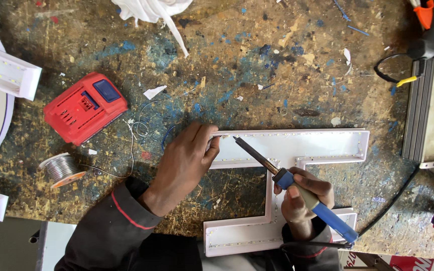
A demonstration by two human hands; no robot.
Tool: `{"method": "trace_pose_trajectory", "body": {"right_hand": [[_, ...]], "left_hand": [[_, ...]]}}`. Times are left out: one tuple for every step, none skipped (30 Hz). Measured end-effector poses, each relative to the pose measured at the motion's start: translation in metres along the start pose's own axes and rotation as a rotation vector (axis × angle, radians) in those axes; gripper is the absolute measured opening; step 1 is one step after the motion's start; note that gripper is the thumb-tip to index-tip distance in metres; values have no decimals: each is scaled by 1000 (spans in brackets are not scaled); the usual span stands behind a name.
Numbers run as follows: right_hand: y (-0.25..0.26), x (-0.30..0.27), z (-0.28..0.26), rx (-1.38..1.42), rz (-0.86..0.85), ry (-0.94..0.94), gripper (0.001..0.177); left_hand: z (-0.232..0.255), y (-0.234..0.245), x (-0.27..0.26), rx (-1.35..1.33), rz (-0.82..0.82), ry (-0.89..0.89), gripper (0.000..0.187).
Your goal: The person uses a soldering iron to attach wires to a white LED strip shaped like the letter E. They wipe the soldering iron tip with a cloth and continue soldering connections along the strip. Finally, they pick up a red power supply unit and connect the wires to it.
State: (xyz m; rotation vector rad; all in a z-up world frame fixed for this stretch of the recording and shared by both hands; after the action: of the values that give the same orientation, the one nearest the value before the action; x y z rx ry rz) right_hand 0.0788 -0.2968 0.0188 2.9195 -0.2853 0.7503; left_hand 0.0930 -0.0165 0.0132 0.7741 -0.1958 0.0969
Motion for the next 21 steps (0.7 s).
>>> {"method": "trace_pose_trajectory", "body": {"right_hand": [[-3, 4, -3, 2, 1, 5, 21], [-7, 7, -7, 7, -26, 16, 19], [-12, 10, -11, 11, -53, 27, 17], [-13, 11, -13, 12, -52, 31, 17], [-14, 11, -13, 18, -59, 18, 18], [-15, 12, -14, 25, -66, 4, 20], [-11, 9, -6, 27, -65, 7, 20], [-5, 8, -1, 119, -35, 33, 21], [2, 7, 5, 212, -6, 59, 23], [0, 8, 4, 213, -5, 63, 23], [0, 8, 3, 215, 2, 74, 23], [-1, 8, 3, 217, 8, 83, 22], [-1, 8, 2, 217, 7, 85, 22], [-1, 8, 1, 226, 8, 78, 22], [-1, 8, 2, 235, 9, 71, 21], [-1, 8, 2, 236, 9, 70, 21], [-1, 9, 2, 243, -3, 80, 21], [-1, 9, 1, 250, -15, 90, 20], [-1, 8, 1, 248, -15, 88, 20], [0, 8, 2, 258, -20, 78, 21], [0, 7, 3, 268, -24, 68, 21]], "left_hand": [[1, 0, 0, 1, 4, -4, 23], [0, 0, 1, 8, 9, 11, 16], [-1, -1, 1, 14, 13, 25, 10], [-2, -1, 0, 14, 16, 22, 10], [-4, -3, 0, -15, 2, 38, 10], [-6, -5, -1, -44, -13, 55, 11], [-5, -4, 0, -43, -11, 53, 11], [-3, 1, 3, 5, 38, 30, 9], [-1, 6, 5, 52, 88, 7, 8], [-1, 6, 5, 53, 90, 4, 8], [0, 6, 5, 57, 92, -9, 8], [0, 5, 4, 60, 93, -21, 9], [1, 5, 4, 60, 95, -23, 9], [2, 6, 3, 54, 95, -21, 8], [2, 6, 2, 48, 96, -20, 9], [3, 7, 4, 49, 96, -19, 9], [4, 8, 5, 52, 96, -22, 8], [6, 9, 6, 55, 95, -24, 6], [5, 7, 5, 54, 92, -23, 6], [4, 6, 5, 56, 95, -15, 7], [2, 5, 4, 58, 98, -7, 9]]}}
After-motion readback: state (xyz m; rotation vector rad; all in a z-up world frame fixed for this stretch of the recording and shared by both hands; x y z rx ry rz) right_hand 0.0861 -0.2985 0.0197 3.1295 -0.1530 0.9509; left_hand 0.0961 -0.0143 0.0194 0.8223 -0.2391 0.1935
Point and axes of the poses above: each hand's wrist, its own x-axis towards the middle knuckle, its own y-axis out of the back of the hand, z = x × y, the point moved 9 cm from there along x, towards the middle knuckle, and after that the axes turned 10 degrees about z, right-handed, at the moved point
